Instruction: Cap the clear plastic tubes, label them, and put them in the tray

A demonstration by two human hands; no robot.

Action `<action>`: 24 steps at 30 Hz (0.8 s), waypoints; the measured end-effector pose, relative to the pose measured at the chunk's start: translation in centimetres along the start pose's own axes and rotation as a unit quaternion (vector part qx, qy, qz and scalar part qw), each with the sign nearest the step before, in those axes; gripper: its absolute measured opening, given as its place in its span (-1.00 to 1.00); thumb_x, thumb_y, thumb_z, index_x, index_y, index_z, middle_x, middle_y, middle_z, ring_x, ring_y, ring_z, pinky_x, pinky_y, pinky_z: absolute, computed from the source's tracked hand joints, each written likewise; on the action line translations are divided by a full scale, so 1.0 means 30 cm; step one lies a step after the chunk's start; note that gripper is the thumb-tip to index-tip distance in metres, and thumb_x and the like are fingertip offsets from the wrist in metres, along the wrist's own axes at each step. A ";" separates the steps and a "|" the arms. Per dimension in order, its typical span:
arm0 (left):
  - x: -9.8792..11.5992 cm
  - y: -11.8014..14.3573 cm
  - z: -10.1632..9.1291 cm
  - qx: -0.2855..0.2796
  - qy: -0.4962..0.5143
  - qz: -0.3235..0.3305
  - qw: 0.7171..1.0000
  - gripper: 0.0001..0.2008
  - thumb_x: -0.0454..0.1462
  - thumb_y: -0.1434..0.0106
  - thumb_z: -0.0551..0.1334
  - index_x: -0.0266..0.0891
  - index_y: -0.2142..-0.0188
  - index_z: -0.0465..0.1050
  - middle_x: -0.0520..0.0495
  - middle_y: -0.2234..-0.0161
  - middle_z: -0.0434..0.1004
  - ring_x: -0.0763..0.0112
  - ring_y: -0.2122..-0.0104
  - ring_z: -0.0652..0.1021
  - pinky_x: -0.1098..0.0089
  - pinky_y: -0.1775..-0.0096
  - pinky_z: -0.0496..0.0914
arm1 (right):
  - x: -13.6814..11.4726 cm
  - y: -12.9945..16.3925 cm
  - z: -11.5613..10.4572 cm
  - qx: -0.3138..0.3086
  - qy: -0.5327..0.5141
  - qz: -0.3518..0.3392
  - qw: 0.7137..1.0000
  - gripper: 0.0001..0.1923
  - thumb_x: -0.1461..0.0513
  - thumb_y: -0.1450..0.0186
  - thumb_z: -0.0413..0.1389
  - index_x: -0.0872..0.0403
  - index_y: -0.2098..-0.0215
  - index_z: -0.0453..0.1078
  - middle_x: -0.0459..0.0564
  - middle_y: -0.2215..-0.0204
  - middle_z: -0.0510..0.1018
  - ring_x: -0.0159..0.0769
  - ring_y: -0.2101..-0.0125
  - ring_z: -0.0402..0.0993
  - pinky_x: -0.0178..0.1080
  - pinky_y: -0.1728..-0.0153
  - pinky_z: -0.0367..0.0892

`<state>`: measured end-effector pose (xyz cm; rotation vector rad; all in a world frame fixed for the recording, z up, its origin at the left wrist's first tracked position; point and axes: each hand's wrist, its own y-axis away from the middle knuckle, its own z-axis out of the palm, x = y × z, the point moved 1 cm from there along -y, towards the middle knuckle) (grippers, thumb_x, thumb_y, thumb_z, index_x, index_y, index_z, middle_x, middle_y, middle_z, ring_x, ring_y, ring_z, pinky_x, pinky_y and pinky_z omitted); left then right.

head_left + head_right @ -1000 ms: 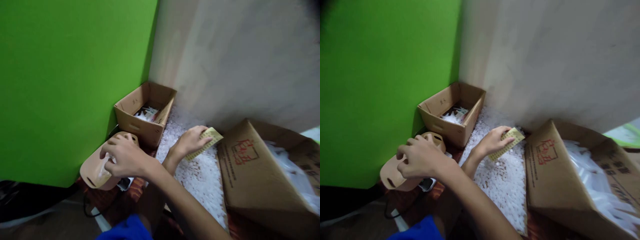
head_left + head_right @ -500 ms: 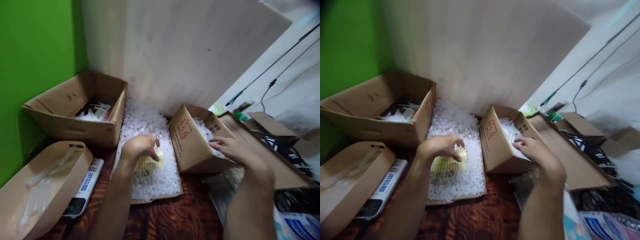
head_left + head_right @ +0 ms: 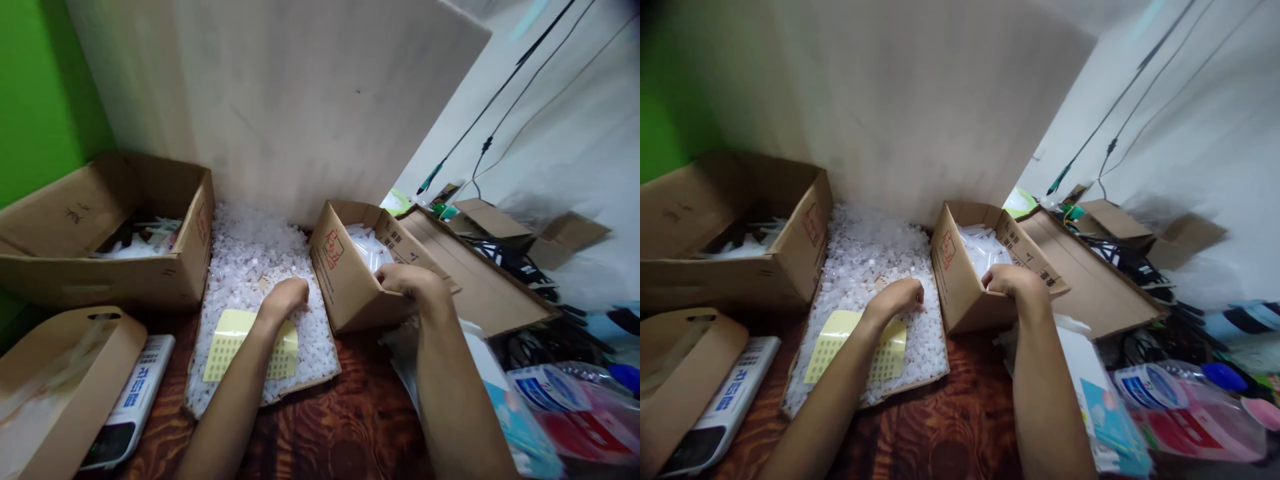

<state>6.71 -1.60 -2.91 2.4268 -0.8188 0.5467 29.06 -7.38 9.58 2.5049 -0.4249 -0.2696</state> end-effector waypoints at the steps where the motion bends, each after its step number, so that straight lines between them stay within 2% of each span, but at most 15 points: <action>1: -0.001 0.002 -0.001 0.004 0.001 0.004 1.000 -0.64 -0.14 -0.43 0.29 -0.24 -0.14 0.45 -0.19 -0.11 0.51 0.16 0.00 0.59 0.07 0.00 0.55 | -0.002 -0.007 -0.001 0.001 0.002 0.001 1.000 -0.80 0.38 0.00 0.21 0.06 0.45 0.66 -0.04 0.46 0.70 -0.16 0.40 0.63 -0.34 0.51 0.29; 5: -0.021 0.024 -0.028 0.030 0.016 0.024 0.999 -0.65 -0.14 -0.44 0.28 -0.23 -0.13 0.46 -0.19 -0.10 0.52 0.18 0.01 0.59 0.08 0.00 0.55 | -0.010 -0.026 0.002 0.021 -0.004 0.024 0.999 -0.88 0.39 -0.01 0.25 0.09 0.55 0.63 0.02 0.52 0.68 -0.14 0.44 0.61 -0.31 0.49 0.31; 8: -0.034 0.048 -0.066 0.069 0.037 0.049 0.996 -0.69 -0.14 -0.44 0.28 -0.26 -0.07 0.48 -0.17 -0.04 0.55 0.22 0.06 0.60 0.11 0.03 0.56 | -0.008 -0.015 0.005 0.063 -0.032 0.046 0.996 -0.85 0.43 0.00 0.27 0.09 0.54 0.64 0.02 0.56 0.65 -0.16 0.49 0.58 -0.30 0.49 0.32; 10: -0.037 0.069 -0.095 0.103 0.062 0.077 0.990 -0.79 -0.21 -0.38 0.34 -0.30 0.08 0.56 -0.12 0.13 0.62 0.27 0.17 0.62 0.19 0.09 0.55 | -0.007 0.013 -0.003 0.128 -0.057 0.058 0.988 -0.78 0.46 -0.03 0.24 0.10 0.45 0.66 0.02 0.54 0.66 -0.18 0.50 0.59 -0.30 0.48 0.33; 12: -0.038 0.096 -0.125 0.137 0.098 0.115 0.979 -0.94 -0.33 -0.27 0.39 -0.30 0.26 0.61 -0.04 0.34 0.62 0.33 0.32 0.61 0.31 0.20 0.52 | -0.011 0.054 -0.018 0.232 -0.080 0.069 0.967 -0.75 0.46 -0.12 0.17 0.14 0.33 0.67 0.11 0.46 0.68 -0.15 0.45 0.61 -0.28 0.44 0.35; 13: -0.038 0.112 -0.140 0.156 0.121 0.134 0.971 -0.96 -0.38 -0.23 0.38 -0.29 0.30 0.63 -0.01 0.41 0.60 0.35 0.38 0.59 0.35 0.26 0.49 | -0.018 0.078 -0.026 0.295 -0.088 0.072 0.949 -0.73 0.44 -0.21 0.13 0.18 0.24 0.66 0.19 0.36 0.70 -0.11 0.38 0.63 -0.26 0.40 0.37; 15: -0.037 0.146 -0.170 0.199 0.167 0.172 0.950 -0.89 -0.39 -0.23 0.34 -0.27 0.27 0.67 -0.01 0.42 0.61 0.38 0.40 0.58 0.39 0.29 0.46 | -0.044 0.124 -0.039 0.424 -0.099 0.066 0.898 -0.64 0.36 -0.40 -0.02 0.20 0.02 0.58 0.29 0.16 0.68 -0.07 0.23 0.63 -0.22 0.30 0.39; 16: -0.036 0.162 -0.185 0.223 0.190 0.190 0.937 -0.85 -0.37 -0.26 0.32 -0.26 0.21 0.69 -0.03 0.38 0.63 0.38 0.36 0.59 0.40 0.27 0.46 | -0.066 0.143 -0.040 0.483 -0.124 0.037 0.866 -0.61 0.31 -0.46 -0.09 0.19 -0.06 0.54 0.29 0.13 0.66 -0.08 0.22 0.62 -0.20 0.29 0.40; 18: -0.035 0.193 -0.215 0.271 0.229 0.220 0.909 -0.79 -0.30 -0.34 0.29 -0.25 0.10 0.68 -0.09 0.25 0.65 0.37 0.27 0.60 0.38 0.19 0.48 | -0.126 0.168 -0.026 0.553 -0.229 -0.092 0.796 -0.61 0.18 -0.51 -0.09 0.14 -0.04 0.53 0.21 0.21 0.65 -0.14 0.35 0.59 -0.19 0.37 0.43; 19: -0.036 0.206 -0.228 0.293 0.243 0.230 0.896 -0.76 -0.27 -0.37 0.27 -0.24 0.04 0.67 -0.12 0.19 0.64 0.37 0.23 0.60 0.37 0.16 0.49 | -0.163 0.171 -0.012 0.554 -0.298 -0.180 0.756 -0.65 0.12 -0.49 -0.01 0.12 0.04 0.56 0.15 0.26 0.64 -0.19 0.43 0.57 -0.19 0.42 0.44; 21: -0.041 0.227 -0.251 0.340 0.277 0.247 0.864 -0.72 -0.24 -0.40 0.25 -0.24 -0.03 0.65 -0.15 0.15 0.61 0.37 0.21 0.59 0.36 0.14 0.49 | -0.240 0.160 0.030 0.503 -0.415 -0.329 0.683 -0.72 0.06 -0.38 0.19 0.10 0.18 0.60 0.10 0.24 0.62 -0.23 0.45 0.58 -0.18 0.43 0.51; 22: -0.045 0.236 -0.260 0.366 0.298 0.257 0.843 -0.71 -0.24 -0.40 0.25 -0.23 -0.04 0.65 -0.14 0.16 0.60 0.38 0.21 0.59 0.36 0.15 0.49 | -0.276 0.145 0.053 0.473 -0.456 -0.362 0.662 -0.74 0.06 -0.32 0.26 0.09 0.21 0.60 0.08 0.23 0.62 -0.23 0.41 0.60 -0.18 0.39 0.54; 24: -0.054 0.246 -0.271 0.415 0.341 0.275 0.798 -0.74 -0.26 -0.37 0.30 -0.19 0.00 0.68 -0.10 0.20 0.58 0.40 0.22 0.58 0.39 0.16 0.47 | -0.334 0.101 0.098 0.427 -0.523 -0.370 0.638 -0.73 0.07 -0.21 0.38 0.08 0.23 0.58 0.01 0.33 0.63 -0.24 0.40 0.61 -0.21 0.38 0.54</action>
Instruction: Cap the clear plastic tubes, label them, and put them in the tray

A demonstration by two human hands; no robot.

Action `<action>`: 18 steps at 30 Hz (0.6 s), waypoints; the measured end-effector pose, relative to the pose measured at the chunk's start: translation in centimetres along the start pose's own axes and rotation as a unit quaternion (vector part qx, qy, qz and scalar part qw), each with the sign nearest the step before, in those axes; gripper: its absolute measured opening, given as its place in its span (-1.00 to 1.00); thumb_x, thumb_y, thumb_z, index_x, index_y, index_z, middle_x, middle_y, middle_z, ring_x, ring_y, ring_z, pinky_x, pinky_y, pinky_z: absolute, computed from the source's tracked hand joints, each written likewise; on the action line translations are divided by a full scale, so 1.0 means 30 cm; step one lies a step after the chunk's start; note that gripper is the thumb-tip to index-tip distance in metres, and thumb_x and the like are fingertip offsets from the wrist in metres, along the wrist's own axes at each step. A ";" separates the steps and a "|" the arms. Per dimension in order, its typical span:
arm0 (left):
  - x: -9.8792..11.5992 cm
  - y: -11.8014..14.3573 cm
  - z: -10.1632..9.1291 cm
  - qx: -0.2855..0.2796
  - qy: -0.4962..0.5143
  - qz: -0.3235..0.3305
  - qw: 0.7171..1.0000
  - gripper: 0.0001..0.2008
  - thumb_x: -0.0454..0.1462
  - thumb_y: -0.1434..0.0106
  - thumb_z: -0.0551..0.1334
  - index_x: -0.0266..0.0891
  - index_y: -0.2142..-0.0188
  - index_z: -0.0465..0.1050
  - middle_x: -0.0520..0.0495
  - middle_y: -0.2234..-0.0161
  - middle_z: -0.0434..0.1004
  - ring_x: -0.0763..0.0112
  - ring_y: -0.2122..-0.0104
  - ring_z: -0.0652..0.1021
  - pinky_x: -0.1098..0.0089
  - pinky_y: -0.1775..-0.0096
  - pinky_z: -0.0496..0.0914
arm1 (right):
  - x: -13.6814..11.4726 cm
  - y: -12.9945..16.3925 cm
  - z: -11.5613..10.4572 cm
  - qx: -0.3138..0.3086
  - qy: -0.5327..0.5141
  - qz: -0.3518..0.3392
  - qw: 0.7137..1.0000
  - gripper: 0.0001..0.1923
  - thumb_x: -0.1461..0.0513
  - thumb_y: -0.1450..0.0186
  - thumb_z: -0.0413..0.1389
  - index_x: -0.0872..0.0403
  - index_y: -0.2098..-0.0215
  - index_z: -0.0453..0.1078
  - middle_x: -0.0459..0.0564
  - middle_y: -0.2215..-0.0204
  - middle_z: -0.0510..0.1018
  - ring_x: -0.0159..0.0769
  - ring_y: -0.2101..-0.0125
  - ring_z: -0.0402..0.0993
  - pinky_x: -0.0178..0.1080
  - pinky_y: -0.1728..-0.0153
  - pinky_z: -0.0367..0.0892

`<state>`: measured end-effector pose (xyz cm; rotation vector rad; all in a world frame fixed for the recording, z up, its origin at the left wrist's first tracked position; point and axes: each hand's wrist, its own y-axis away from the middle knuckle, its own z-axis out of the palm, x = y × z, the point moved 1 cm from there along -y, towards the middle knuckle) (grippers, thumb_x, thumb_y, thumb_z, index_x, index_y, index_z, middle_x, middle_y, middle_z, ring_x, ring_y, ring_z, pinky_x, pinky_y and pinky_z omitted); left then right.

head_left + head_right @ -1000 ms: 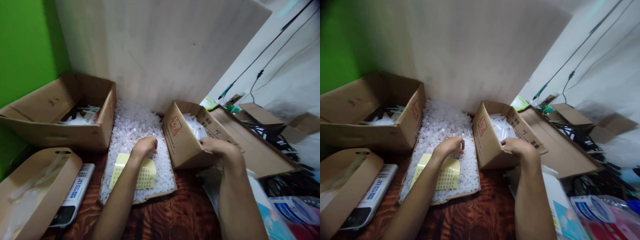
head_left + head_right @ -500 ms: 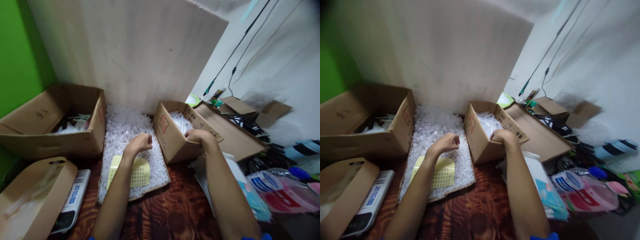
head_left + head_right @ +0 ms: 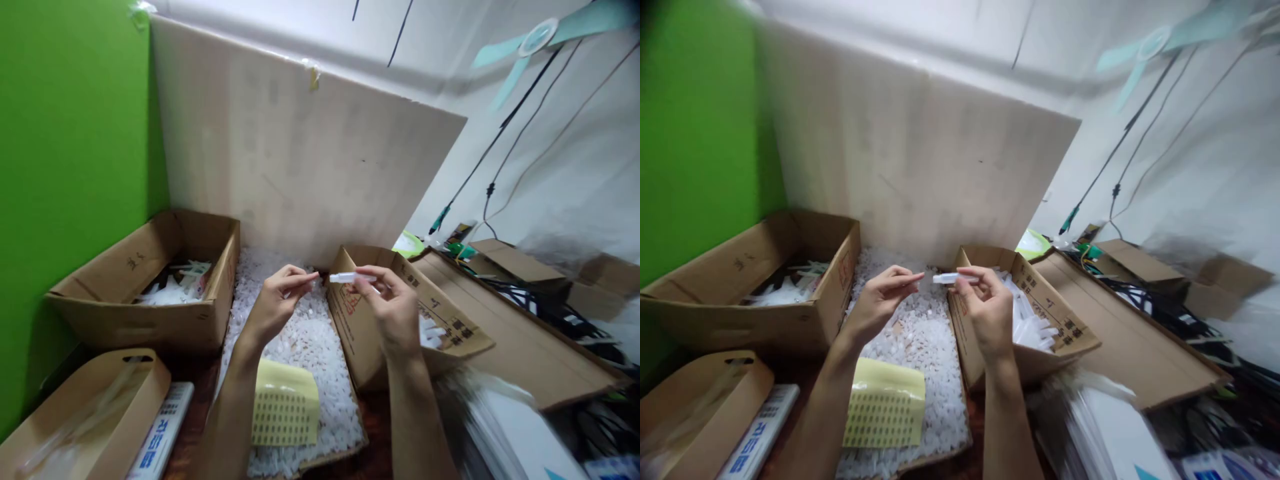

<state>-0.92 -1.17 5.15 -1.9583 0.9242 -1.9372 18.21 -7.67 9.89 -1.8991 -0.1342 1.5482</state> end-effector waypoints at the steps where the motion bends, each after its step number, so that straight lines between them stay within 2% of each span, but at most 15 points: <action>1: -0.001 0.000 -0.006 0.026 0.019 0.007 0.999 -0.77 -0.27 -0.34 0.33 -0.17 0.04 0.70 -0.08 0.23 0.59 0.40 0.23 0.59 0.41 0.17 0.47 | 0.027 0.009 0.027 0.004 -0.021 0.023 1.000 -0.71 0.08 -0.17 0.42 0.08 0.25 0.57 -0.02 0.40 0.63 -0.26 0.44 0.59 -0.24 0.40 0.52; 5: -0.023 0.004 -0.012 0.068 0.039 -0.025 0.997 -0.86 -0.30 -0.21 0.46 -0.16 0.20 0.74 -0.06 0.29 0.69 0.38 0.27 0.64 0.43 0.19 0.50 | 0.129 0.022 0.096 -0.022 -0.050 0.077 0.996 -0.68 0.06 -0.17 0.42 0.09 0.28 0.52 -0.09 0.51 0.58 -0.33 0.53 0.52 -0.30 0.47 0.42; 10: -0.052 0.008 -0.014 0.100 0.020 -0.086 0.991 -0.91 -0.28 -0.16 0.51 -0.17 0.30 0.72 -0.04 0.34 0.73 0.34 0.31 0.69 0.40 0.20 0.54 | 0.210 0.015 0.115 -0.012 -0.090 0.096 0.991 -0.71 0.07 -0.25 0.37 0.07 0.25 0.47 -0.14 0.52 0.53 -0.38 0.54 0.47 -0.31 0.47 0.38; 15: -0.052 0.002 -0.008 0.071 -0.078 -0.028 0.994 -0.89 -0.32 -0.26 0.45 -0.12 0.22 0.74 -0.03 0.29 0.71 0.40 0.29 0.65 0.43 0.22 0.49 | 0.250 0.008 0.118 -0.040 -0.135 0.103 0.985 -0.77 0.11 -0.29 0.34 0.07 0.25 0.46 -0.16 0.52 0.49 -0.41 0.54 0.41 -0.34 0.49 0.34; 18: -0.059 -0.002 0.012 0.064 -0.099 -0.022 0.993 -0.89 -0.35 -0.28 0.43 -0.12 0.22 0.73 -0.01 0.30 0.70 0.42 0.30 0.63 0.45 0.23 0.48 | 0.263 0.005 0.123 -0.057 -0.175 0.113 0.976 -0.78 0.11 -0.34 0.29 0.05 0.25 0.40 -0.19 0.58 0.46 -0.40 0.57 0.40 -0.33 0.52 0.34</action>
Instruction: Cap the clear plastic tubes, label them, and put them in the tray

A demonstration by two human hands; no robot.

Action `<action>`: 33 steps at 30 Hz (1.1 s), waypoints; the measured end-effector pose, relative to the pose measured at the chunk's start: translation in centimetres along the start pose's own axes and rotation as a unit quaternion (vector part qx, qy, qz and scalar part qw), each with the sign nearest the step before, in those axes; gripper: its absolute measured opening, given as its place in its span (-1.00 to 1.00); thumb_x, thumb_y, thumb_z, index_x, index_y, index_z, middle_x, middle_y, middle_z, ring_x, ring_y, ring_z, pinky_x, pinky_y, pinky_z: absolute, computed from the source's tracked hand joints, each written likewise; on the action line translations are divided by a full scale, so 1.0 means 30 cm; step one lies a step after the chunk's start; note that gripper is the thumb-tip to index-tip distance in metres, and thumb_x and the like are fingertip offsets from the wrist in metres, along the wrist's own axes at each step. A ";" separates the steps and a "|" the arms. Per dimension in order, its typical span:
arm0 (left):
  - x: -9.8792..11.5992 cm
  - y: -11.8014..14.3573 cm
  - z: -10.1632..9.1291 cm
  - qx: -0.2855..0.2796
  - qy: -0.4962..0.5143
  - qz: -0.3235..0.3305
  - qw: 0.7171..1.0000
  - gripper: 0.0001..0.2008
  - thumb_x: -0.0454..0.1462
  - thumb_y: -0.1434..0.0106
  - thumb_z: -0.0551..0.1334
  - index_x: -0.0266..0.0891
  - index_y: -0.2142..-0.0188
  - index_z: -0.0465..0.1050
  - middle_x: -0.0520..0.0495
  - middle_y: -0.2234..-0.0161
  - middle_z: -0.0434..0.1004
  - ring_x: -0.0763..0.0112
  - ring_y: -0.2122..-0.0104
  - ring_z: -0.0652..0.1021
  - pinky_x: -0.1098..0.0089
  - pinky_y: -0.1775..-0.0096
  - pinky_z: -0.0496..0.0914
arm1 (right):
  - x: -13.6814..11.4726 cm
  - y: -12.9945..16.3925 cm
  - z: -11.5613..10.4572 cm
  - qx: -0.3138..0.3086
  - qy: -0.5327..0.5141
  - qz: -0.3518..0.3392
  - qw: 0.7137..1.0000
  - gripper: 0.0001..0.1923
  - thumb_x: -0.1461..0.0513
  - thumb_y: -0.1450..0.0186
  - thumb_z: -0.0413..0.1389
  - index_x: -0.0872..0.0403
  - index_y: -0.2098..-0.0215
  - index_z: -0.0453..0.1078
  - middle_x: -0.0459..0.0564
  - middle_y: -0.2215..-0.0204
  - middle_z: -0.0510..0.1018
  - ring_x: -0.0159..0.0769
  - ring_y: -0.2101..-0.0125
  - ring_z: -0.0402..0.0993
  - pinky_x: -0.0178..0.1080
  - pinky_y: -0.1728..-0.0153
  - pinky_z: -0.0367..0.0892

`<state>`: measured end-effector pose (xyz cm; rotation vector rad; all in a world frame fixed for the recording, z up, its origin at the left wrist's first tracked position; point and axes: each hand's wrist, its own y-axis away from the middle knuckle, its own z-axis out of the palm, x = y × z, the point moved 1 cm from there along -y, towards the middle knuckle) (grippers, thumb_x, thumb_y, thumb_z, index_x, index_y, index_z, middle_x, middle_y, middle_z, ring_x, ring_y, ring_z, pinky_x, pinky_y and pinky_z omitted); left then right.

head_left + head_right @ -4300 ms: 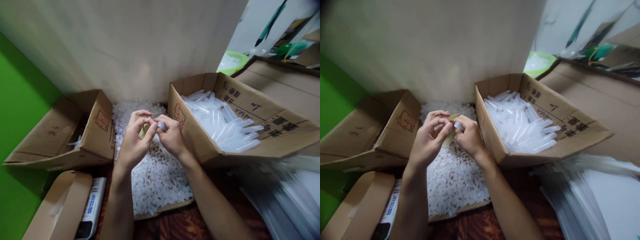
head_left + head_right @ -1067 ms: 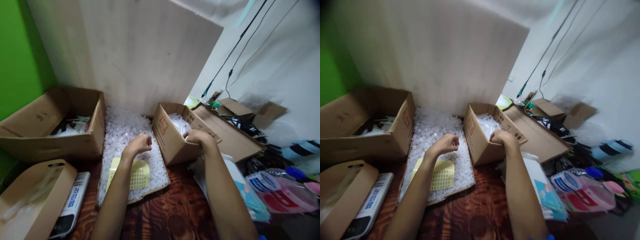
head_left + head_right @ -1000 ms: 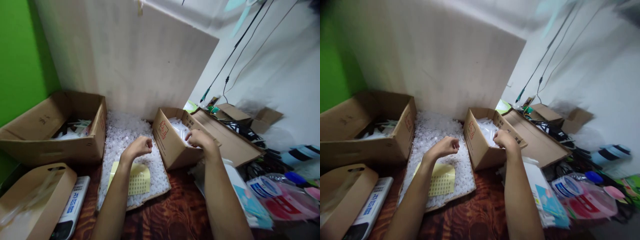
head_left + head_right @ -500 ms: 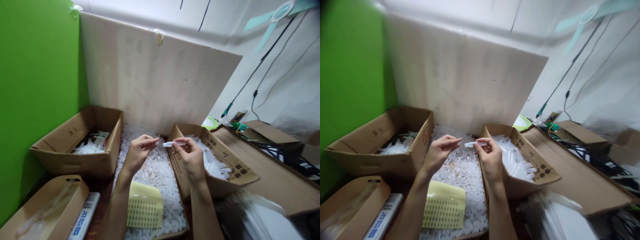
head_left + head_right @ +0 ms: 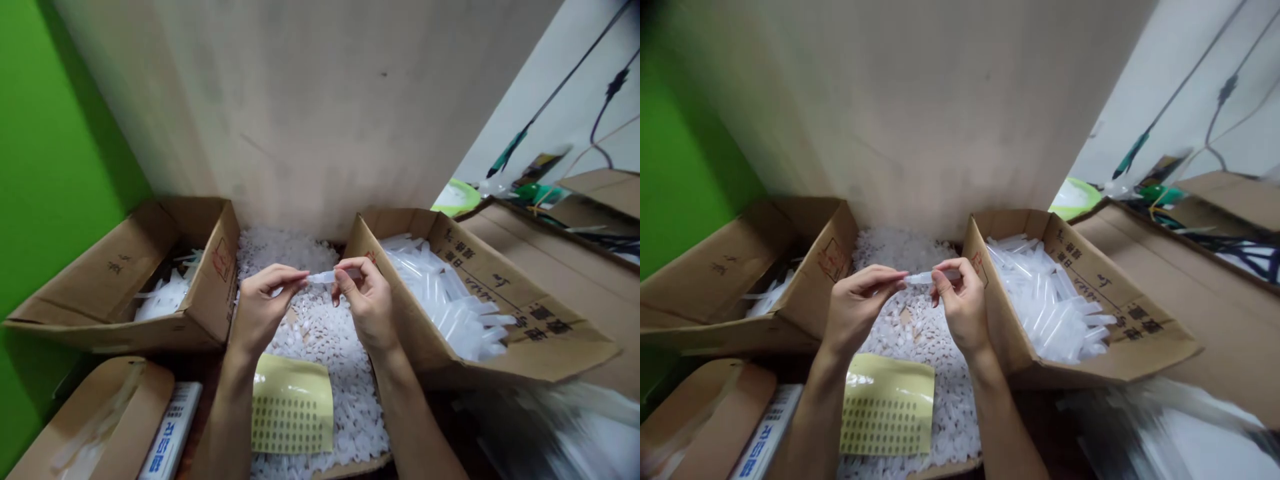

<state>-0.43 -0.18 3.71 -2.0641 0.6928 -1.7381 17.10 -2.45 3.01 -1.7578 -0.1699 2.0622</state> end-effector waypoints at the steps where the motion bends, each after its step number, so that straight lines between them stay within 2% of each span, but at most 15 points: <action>1: -0.002 0.000 0.008 0.001 -0.007 0.000 1.000 -0.91 -0.35 -0.29 0.42 -0.13 0.23 0.72 -0.01 0.30 0.69 0.42 0.30 0.63 0.45 0.23 0.48 | 0.003 -0.002 -0.001 -0.003 -0.012 0.002 1.000 -0.78 0.11 -0.35 0.28 0.04 0.25 0.38 -0.19 0.58 0.46 -0.39 0.58 0.41 -0.33 0.54 0.35; 6: -0.003 0.002 0.033 0.016 -0.070 0.027 0.997 -0.93 -0.35 -0.31 0.41 -0.16 0.26 0.70 -0.01 0.31 0.69 0.41 0.30 0.62 0.42 0.21 0.49 | 0.019 -0.009 -0.010 0.006 -0.042 0.000 0.999 -0.76 0.13 -0.32 0.30 0.05 0.30 0.34 -0.13 0.31 0.43 -0.45 0.54 0.45 -0.35 0.61 0.34; 8: -0.002 0.003 0.035 0.029 -0.081 0.026 0.996 -0.95 -0.35 -0.29 0.43 -0.16 0.28 0.70 -0.01 0.33 0.69 0.41 0.32 0.62 0.42 0.22 0.49 | 0.023 -0.009 -0.014 -0.001 -0.043 0.002 0.999 -0.77 0.14 -0.34 0.29 0.05 0.30 0.35 -0.12 0.28 0.43 -0.48 0.54 0.43 -0.36 0.61 0.31; 14: -0.012 0.003 0.039 0.065 -0.055 -0.003 0.996 -0.95 -0.34 -0.22 0.47 -0.17 0.36 0.68 0.00 0.38 0.67 0.42 0.36 0.61 0.45 0.27 0.50 | 0.027 -0.005 -0.022 -0.043 -0.068 0.012 0.997 -0.82 0.16 -0.39 0.25 0.04 0.29 0.36 -0.10 0.24 0.49 -0.45 0.50 0.43 -0.33 0.55 0.36; 20: -0.023 0.003 0.052 0.059 -0.038 -0.034 0.997 -0.95 -0.35 -0.21 0.48 -0.17 0.37 0.69 0.01 0.38 0.68 0.42 0.36 0.62 0.46 0.26 0.51 | 0.031 -0.009 -0.033 -0.041 -0.045 -0.001 0.998 -0.83 0.19 -0.40 0.23 0.04 0.30 0.35 -0.11 0.25 0.47 -0.46 0.49 0.42 -0.33 0.54 0.33; 28: -0.006 0.001 0.049 0.055 -0.070 -0.012 0.996 -0.95 -0.35 -0.24 0.47 -0.16 0.34 0.70 0.01 0.36 0.69 0.42 0.34 0.63 0.44 0.24 0.51 | 0.024 -0.009 -0.043 -0.033 0.002 -0.019 0.999 -0.85 0.19 -0.40 0.23 0.04 0.30 0.37 -0.09 0.26 0.47 -0.43 0.45 0.36 -0.31 0.48 0.28; 33: 0.003 0.001 0.056 0.036 -0.059 -0.012 0.998 -0.95 -0.35 -0.25 0.45 -0.16 0.32 0.70 -0.01 0.35 0.69 0.42 0.34 0.63 0.43 0.25 0.52 | 0.018 -0.007 -0.042 -0.035 -0.006 -0.026 0.999 -0.85 0.19 -0.40 0.22 0.03 0.30 0.37 -0.09 0.25 0.46 -0.43 0.46 0.36 -0.30 0.48 0.28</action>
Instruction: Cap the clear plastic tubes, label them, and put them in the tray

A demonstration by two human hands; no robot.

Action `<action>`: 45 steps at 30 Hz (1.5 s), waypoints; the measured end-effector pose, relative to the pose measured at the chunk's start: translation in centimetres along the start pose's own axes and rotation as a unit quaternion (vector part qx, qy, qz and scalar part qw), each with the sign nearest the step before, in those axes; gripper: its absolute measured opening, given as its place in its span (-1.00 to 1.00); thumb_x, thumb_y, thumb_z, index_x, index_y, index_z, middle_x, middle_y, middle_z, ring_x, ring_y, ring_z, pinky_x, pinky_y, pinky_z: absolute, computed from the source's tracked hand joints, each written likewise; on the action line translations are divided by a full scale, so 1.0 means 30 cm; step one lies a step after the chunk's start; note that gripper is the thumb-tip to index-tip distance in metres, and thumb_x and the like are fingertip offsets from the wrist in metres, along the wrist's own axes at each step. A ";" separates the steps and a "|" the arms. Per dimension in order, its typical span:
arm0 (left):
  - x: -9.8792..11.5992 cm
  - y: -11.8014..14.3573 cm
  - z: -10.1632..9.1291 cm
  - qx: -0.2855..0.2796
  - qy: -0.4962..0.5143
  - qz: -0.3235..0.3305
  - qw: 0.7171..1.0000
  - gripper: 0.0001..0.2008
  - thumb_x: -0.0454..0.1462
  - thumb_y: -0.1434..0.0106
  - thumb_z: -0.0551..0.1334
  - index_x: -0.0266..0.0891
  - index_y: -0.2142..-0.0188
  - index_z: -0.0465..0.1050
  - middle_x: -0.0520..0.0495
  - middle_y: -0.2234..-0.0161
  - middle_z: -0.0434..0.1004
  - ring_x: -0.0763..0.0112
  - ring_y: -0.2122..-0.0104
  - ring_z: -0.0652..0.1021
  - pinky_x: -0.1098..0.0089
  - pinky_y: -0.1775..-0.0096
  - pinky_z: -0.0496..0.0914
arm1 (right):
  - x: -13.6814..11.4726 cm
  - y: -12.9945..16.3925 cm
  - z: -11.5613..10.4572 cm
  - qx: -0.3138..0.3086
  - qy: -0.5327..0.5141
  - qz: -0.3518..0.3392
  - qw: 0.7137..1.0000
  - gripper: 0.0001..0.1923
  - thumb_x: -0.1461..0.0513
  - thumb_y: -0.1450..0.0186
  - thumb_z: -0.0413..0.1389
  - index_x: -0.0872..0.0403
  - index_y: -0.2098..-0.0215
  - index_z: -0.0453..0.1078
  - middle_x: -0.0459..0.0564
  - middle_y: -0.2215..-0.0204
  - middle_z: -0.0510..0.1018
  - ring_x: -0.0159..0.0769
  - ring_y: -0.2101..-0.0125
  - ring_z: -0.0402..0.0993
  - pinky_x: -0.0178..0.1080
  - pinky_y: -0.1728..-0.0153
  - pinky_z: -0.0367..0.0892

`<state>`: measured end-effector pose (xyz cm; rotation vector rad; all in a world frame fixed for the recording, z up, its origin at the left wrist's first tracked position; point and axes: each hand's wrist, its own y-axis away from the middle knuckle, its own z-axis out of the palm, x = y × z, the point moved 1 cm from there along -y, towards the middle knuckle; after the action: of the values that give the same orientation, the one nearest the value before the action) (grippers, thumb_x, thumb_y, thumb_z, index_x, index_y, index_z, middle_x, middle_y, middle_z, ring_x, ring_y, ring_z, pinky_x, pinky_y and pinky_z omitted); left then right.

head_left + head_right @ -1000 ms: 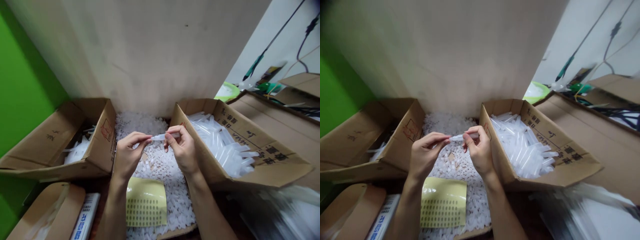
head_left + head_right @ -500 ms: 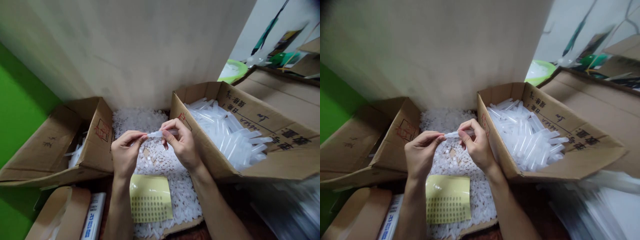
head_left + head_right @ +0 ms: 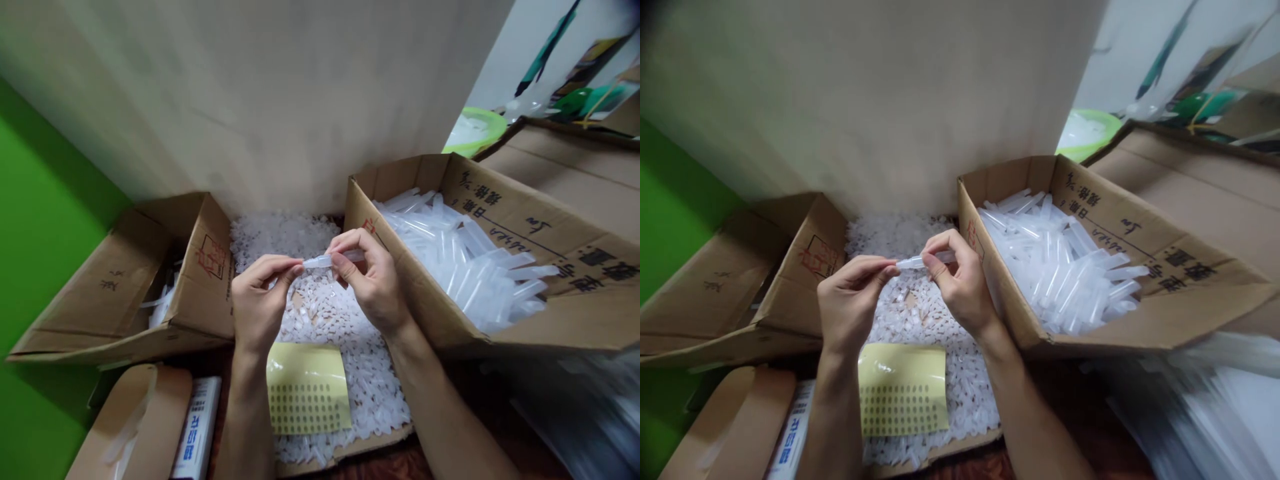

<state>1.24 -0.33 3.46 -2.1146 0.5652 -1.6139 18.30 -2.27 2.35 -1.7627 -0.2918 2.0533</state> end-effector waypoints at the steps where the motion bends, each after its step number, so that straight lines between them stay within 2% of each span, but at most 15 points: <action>1: 0.003 0.001 0.001 0.002 0.004 -0.003 1.000 -0.95 -0.35 -0.25 0.45 -0.16 0.32 0.70 -0.01 0.35 0.69 0.41 0.34 0.63 0.43 0.25 0.52 | 0.000 0.000 0.003 0.001 -0.002 -0.001 1.000 -0.84 0.18 -0.40 0.22 0.03 0.31 0.35 -0.09 0.26 0.46 -0.44 0.47 0.36 -0.30 0.49 0.28; 9: 0.034 0.004 -0.003 0.041 0.020 -0.035 0.998 -0.93 -0.37 -0.17 0.48 -0.17 0.38 0.70 0.00 0.40 0.69 0.39 0.38 0.64 0.43 0.29 0.53 | 0.004 0.014 0.053 0.019 -0.024 0.012 0.999 -0.73 0.09 -0.38 0.24 0.02 0.32 0.29 -0.11 0.28 0.42 -0.46 0.51 0.34 -0.32 0.53 0.24; 15: 0.066 0.002 -0.018 0.055 -0.004 -0.016 0.998 -0.94 -0.37 -0.17 0.48 -0.17 0.38 0.71 -0.01 0.39 0.70 0.39 0.37 0.65 0.45 0.30 0.54 | -0.027 0.021 0.081 0.017 -0.014 -0.021 1.000 -0.76 0.13 -0.39 0.23 0.03 0.34 0.29 -0.11 0.29 0.40 -0.46 0.50 0.34 -0.32 0.52 0.25; 20: 0.067 0.000 -0.046 0.048 -0.001 -0.038 0.998 -0.97 -0.31 -0.17 0.49 -0.18 0.35 0.72 -0.03 0.39 0.72 0.35 0.37 0.66 0.42 0.30 0.54 | -0.050 0.020 0.088 0.004 0.012 -0.045 0.999 -0.78 0.17 -0.39 0.21 0.02 0.35 0.29 -0.10 0.26 0.42 -0.43 0.48 0.36 -0.30 0.49 0.31; 23: 0.021 -0.006 -0.051 -0.021 -0.032 -0.089 0.995 -0.86 -0.21 -0.20 0.48 -0.19 0.25 0.72 -0.11 0.29 0.75 0.29 0.30 0.69 0.37 0.25 0.55 | -0.040 0.012 0.083 -0.006 0.081 -0.061 0.995 -0.84 0.24 -0.36 0.20 0.02 0.37 0.32 -0.08 0.28 0.46 -0.35 0.36 0.43 -0.27 0.37 0.37; 24: -0.003 -0.003 -0.044 -0.070 -0.082 -0.126 0.986 -0.82 -0.20 -0.22 0.47 -0.19 0.20 0.71 -0.13 0.24 0.75 0.27 0.28 0.69 0.36 0.22 0.54 | -0.030 0.009 0.079 0.004 0.113 -0.060 0.992 -0.85 0.27 -0.34 0.19 0.03 0.38 0.34 -0.07 0.30 0.47 -0.31 0.32 0.45 -0.25 0.32 0.38; 26: -0.052 0.014 -0.017 -0.160 -0.206 -0.202 0.944 -0.81 -0.19 -0.23 0.46 -0.21 0.18 0.69 -0.18 0.21 0.75 0.23 0.26 0.69 0.33 0.20 0.51 | -0.002 0.004 0.069 0.034 0.135 -0.034 0.990 -0.88 0.27 -0.30 0.19 0.03 0.39 0.36 -0.08 0.37 0.48 -0.29 0.34 0.45 -0.24 0.32 0.36; 28: -0.092 0.042 0.018 -0.206 -0.294 -0.247 0.900 -0.88 -0.24 -0.17 0.49 -0.25 0.35 0.66 -0.21 0.35 0.72 0.17 0.30 0.67 0.31 0.22 0.46 | 0.026 0.002 0.058 0.050 0.096 0.017 0.994 -0.89 0.22 -0.28 0.21 0.03 0.38 0.37 -0.12 0.47 0.47 -0.32 0.46 0.42 -0.25 0.39 0.33; 30: -0.118 0.072 0.052 -0.216 -0.322 -0.265 0.883 -0.81 -0.36 -0.06 0.51 -0.25 0.56 0.55 -0.18 0.52 0.63 0.13 0.35 0.66 0.30 0.25 0.42 | 0.045 0.000 0.049 0.052 0.036 0.061 0.996 -0.84 0.16 -0.26 0.25 0.04 0.36 0.39 -0.16 0.55 0.44 -0.35 0.55 0.37 -0.28 0.48 0.28; 32: -0.132 0.094 0.074 -0.218 -0.331 -0.267 0.879 -0.75 -0.46 -0.01 0.47 -0.25 0.63 0.47 -0.17 0.56 0.59 0.10 0.37 0.65 0.29 0.26 0.39 | 0.049 -0.002 0.039 0.063 -0.009 0.079 0.995 -0.79 0.12 -0.25 0.30 0.04 0.35 0.41 -0.17 0.57 0.43 -0.37 0.57 0.35 -0.31 0.53 0.23; 36: -0.141 0.103 0.072 -0.229 -0.297 -0.249 0.893 -0.73 -0.56 0.07 0.39 -0.23 0.66 0.43 -0.10 0.61 0.52 0.16 0.43 0.62 0.30 0.28 0.37 | 0.036 0.000 0.027 0.072 -0.054 0.089 0.992 -0.74 0.08 -0.23 0.35 0.05 0.34 0.43 -0.17 0.58 0.44 -0.38 0.57 0.34 -0.34 0.57 0.20; 39: -0.137 0.071 0.051 -0.219 -0.229 -0.225 0.921 -0.85 -0.48 -0.04 0.37 -0.23 0.53 0.52 -0.05 0.56 0.56 0.28 0.47 0.58 0.35 0.31 0.38 | 0.034 0.002 0.023 0.079 -0.058 0.095 0.991 -0.73 0.08 -0.23 0.35 0.05 0.34 0.43 -0.16 0.58 0.44 -0.39 0.58 0.34 -0.35 0.57 0.22; 41: -0.126 0.039 0.036 -0.179 -0.184 -0.209 0.944 -0.90 -0.35 -0.24 0.30 -0.23 0.26 0.60 -0.09 0.38 0.65 0.31 0.40 0.60 0.36 0.28 0.43 | 0.040 0.001 0.024 0.087 -0.043 0.085 0.992 -0.75 0.09 -0.24 0.35 0.05 0.30 0.45 -0.15 0.55 0.46 -0.37 0.55 0.37 -0.34 0.55 0.26; 43: -0.109 0.012 0.025 -0.113 -0.118 -0.203 0.965 -0.74 -0.21 -0.38 0.21 -0.24 0.02 0.56 -0.14 0.22 0.67 0.31 0.31 0.64 0.35 0.23 0.48 | 0.050 0.000 0.026 0.099 -0.020 0.069 0.993 -0.78 0.10 -0.26 0.33 0.06 0.24 0.49 -0.11 0.47 0.51 -0.35 0.50 0.42 -0.32 0.51 0.32; 45: -0.087 -0.002 0.020 -0.038 0.001 -0.208 0.977 -0.68 -0.11 -0.35 0.27 -0.26 0.02 0.56 -0.14 0.21 0.67 0.31 0.29 0.65 0.35 0.20 0.51 | 0.061 -0.001 0.031 0.100 0.001 0.057 0.993 -0.79 0.13 -0.27 0.31 0.06 0.20 0.51 -0.08 0.40 0.54 -0.34 0.46 0.44 -0.31 0.47 0.36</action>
<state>1.20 1.21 1.26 -2.4077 0.1900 -1.8335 17.18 -1.35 0.89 -1.6939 0.0163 2.0779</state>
